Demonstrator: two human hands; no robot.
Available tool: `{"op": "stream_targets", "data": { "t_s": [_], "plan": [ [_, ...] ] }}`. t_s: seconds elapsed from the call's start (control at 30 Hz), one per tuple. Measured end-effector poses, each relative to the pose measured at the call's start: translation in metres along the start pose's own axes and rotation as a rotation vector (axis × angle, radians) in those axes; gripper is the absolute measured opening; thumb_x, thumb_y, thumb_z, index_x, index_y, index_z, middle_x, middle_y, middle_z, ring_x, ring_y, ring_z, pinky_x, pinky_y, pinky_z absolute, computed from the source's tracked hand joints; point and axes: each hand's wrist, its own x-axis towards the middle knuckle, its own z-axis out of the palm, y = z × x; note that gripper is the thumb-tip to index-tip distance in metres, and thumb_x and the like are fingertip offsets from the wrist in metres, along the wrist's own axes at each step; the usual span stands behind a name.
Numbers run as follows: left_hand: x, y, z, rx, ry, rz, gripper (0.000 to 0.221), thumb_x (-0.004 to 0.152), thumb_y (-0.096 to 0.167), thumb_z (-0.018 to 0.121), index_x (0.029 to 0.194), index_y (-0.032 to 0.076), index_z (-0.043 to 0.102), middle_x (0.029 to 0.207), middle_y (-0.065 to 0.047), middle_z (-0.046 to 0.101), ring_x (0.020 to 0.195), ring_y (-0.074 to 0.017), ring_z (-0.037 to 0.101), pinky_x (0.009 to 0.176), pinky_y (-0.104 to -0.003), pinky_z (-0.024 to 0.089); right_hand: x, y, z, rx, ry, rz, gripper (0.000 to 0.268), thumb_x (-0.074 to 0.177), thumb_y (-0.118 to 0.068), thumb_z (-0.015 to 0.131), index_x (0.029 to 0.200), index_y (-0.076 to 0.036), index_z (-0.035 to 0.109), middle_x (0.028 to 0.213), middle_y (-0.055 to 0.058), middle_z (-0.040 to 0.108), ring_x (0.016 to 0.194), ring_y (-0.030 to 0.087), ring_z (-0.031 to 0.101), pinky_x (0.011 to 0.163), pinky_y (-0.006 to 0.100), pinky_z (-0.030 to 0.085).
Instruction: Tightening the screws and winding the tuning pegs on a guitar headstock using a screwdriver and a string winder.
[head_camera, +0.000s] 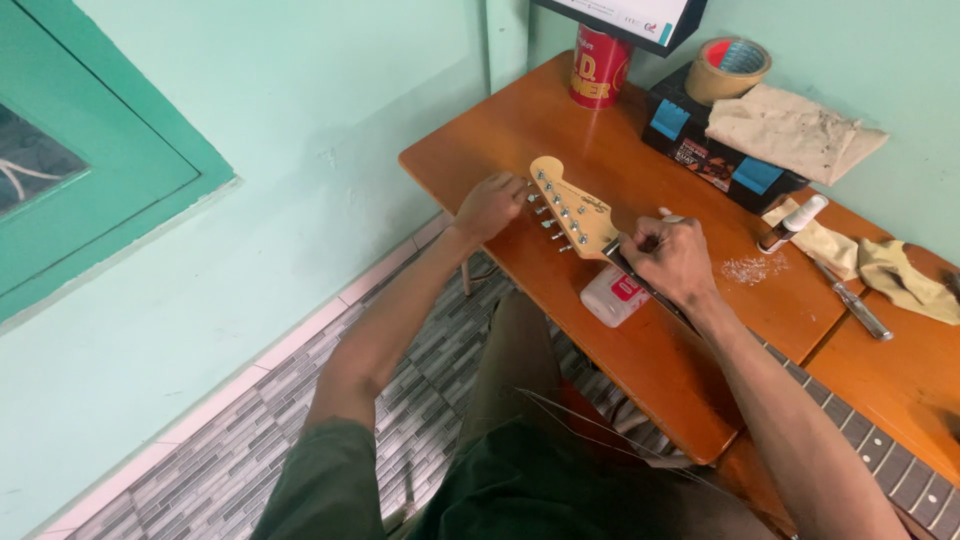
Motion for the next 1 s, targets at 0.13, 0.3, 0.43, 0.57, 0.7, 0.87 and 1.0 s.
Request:
{"op": "stream_targets", "data": {
  "t_s": [0.13, 0.3, 0.43, 0.57, 0.7, 0.87, 1.0],
  "plan": [
    [0.004, 0.000, -0.016, -0.105, -0.049, -0.066, 0.021, 0.088, 0.005, 0.078, 0.107, 0.003, 0.071, 0.105, -0.010, 0.066, 0.107, -0.0230, 0.067, 0.097, -0.035, 0.056, 0.000, 0.002, -0.004, 0.002, -0.001, -0.004, 0.027, 0.084, -0.024, 0.076, 0.064, -0.012, 0.064, 0.053, 0.013, 0.060, 0.049, 0.031, 0.059, 0.051, 0.038, 0.044],
    [0.019, -0.003, -0.051, -1.336, -0.022, -1.164, 0.014, 0.078, 0.022, 0.072, 0.074, 0.010, 0.078, 0.062, -0.002, 0.069, 0.053, -0.0136, 0.063, 0.051, -0.033, 0.052, 0.000, 0.001, 0.000, 0.001, 0.013, 0.001, 0.026, 0.084, -0.023, 0.076, 0.064, -0.012, 0.064, 0.051, 0.011, 0.058, 0.048, 0.028, 0.058, 0.051, 0.037, 0.044],
    [0.009, -0.011, -0.002, -1.809, -0.001, -1.302, 0.030, 0.085, 0.018, 0.083, 0.097, -0.001, 0.062, 0.083, -0.003, 0.056, 0.068, -0.0104, 0.060, 0.053, -0.019, 0.052, 0.001, -0.001, -0.003, 0.011, 0.010, -0.003, 0.027, 0.084, -0.023, 0.076, 0.064, -0.011, 0.063, 0.052, 0.012, 0.059, 0.048, 0.029, 0.058, 0.051, 0.038, 0.044],
    [0.009, -0.008, -0.009, -1.484, -0.055, -1.072, 0.032, 0.087, 0.027, 0.085, 0.105, 0.004, 0.073, 0.089, -0.010, 0.072, 0.079, -0.0169, 0.063, 0.060, -0.023, 0.048, 0.000, -0.002, -0.003, 0.023, -0.012, 0.024, 0.025, 0.083, -0.024, 0.076, 0.064, -0.012, 0.064, 0.052, 0.012, 0.060, 0.049, 0.030, 0.060, 0.050, 0.039, 0.044],
    [-0.001, -0.008, 0.001, -0.004, -0.099, 0.005, 0.010, 0.095, 0.013, 0.070, 0.102, 0.009, 0.074, 0.102, -0.008, 0.069, 0.108, -0.0201, 0.063, 0.089, -0.030, 0.055, 0.000, 0.001, -0.002, 0.009, -0.015, -0.008, 0.025, 0.082, -0.025, 0.077, 0.065, -0.011, 0.064, 0.054, 0.012, 0.061, 0.050, 0.031, 0.061, 0.050, 0.040, 0.045],
    [0.012, -0.007, -0.031, -0.433, -0.099, -0.300, 0.021, 0.090, 0.011, 0.076, 0.110, 0.005, 0.073, 0.101, -0.010, 0.071, 0.098, -0.0235, 0.068, 0.082, -0.030, 0.055, -0.001, 0.006, 0.000, 0.003, -0.008, 0.002, 0.024, 0.081, -0.025, 0.077, 0.066, -0.012, 0.064, 0.055, 0.013, 0.061, 0.052, 0.033, 0.061, 0.052, 0.040, 0.046],
    [0.018, -0.001, -0.044, -1.367, 0.000, -1.127, 0.016, 0.080, 0.017, 0.074, 0.073, 0.003, 0.078, 0.060, -0.010, 0.069, 0.052, -0.0172, 0.068, 0.046, -0.029, 0.056, -0.004, 0.000, -0.007, 0.026, -0.001, -0.012, 0.025, 0.084, -0.023, 0.076, 0.066, -0.010, 0.064, 0.056, 0.016, 0.061, 0.055, 0.036, 0.062, 0.056, 0.042, 0.047]
  ]
}}
